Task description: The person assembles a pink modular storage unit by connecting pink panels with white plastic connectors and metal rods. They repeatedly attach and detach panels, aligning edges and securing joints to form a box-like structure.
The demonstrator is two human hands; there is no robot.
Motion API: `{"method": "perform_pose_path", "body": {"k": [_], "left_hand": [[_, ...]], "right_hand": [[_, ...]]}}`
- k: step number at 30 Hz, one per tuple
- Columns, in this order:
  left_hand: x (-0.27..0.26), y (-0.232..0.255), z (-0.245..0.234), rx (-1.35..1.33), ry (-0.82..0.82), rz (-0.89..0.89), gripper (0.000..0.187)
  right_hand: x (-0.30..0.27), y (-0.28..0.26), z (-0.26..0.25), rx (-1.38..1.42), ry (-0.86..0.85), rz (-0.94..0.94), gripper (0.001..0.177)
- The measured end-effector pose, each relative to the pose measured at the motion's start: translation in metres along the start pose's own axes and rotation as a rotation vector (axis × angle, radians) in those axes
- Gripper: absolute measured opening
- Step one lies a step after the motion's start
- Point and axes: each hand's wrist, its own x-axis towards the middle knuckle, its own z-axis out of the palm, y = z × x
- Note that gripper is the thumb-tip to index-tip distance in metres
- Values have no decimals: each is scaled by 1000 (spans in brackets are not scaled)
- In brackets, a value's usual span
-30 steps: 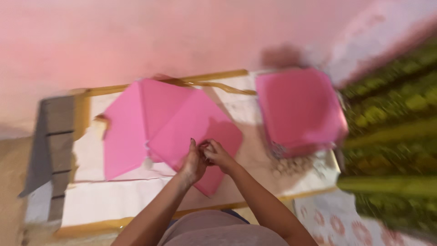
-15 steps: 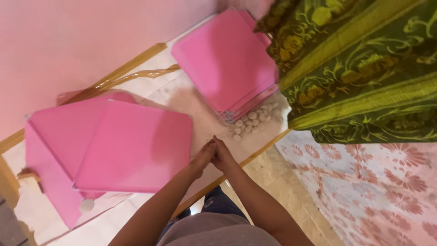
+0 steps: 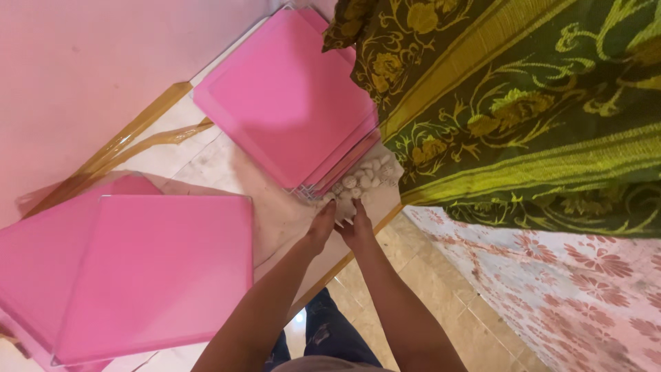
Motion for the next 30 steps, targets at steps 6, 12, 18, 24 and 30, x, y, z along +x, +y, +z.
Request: {"method": "perform_pose_path", "body": {"k": [6,12,18,24,30], "left_hand": [[0,2,-7,7,5,-13,64],[-23,-2,-19,82,102,-173,58],[-92,0,-57,325,246,82,42],[-190,34,-119,343,543,354,28],[-302,69,-199,334,1061,610,25]], "right_hand": [[9,4,2,7,17,-2,60],[17,11,-3,-39,-60,-51,48],[5,8,10,-54,-68,29,5],[-11,48,47,-243,-17,100,6],[-54,149,123,-872,-449,18,22]]}}
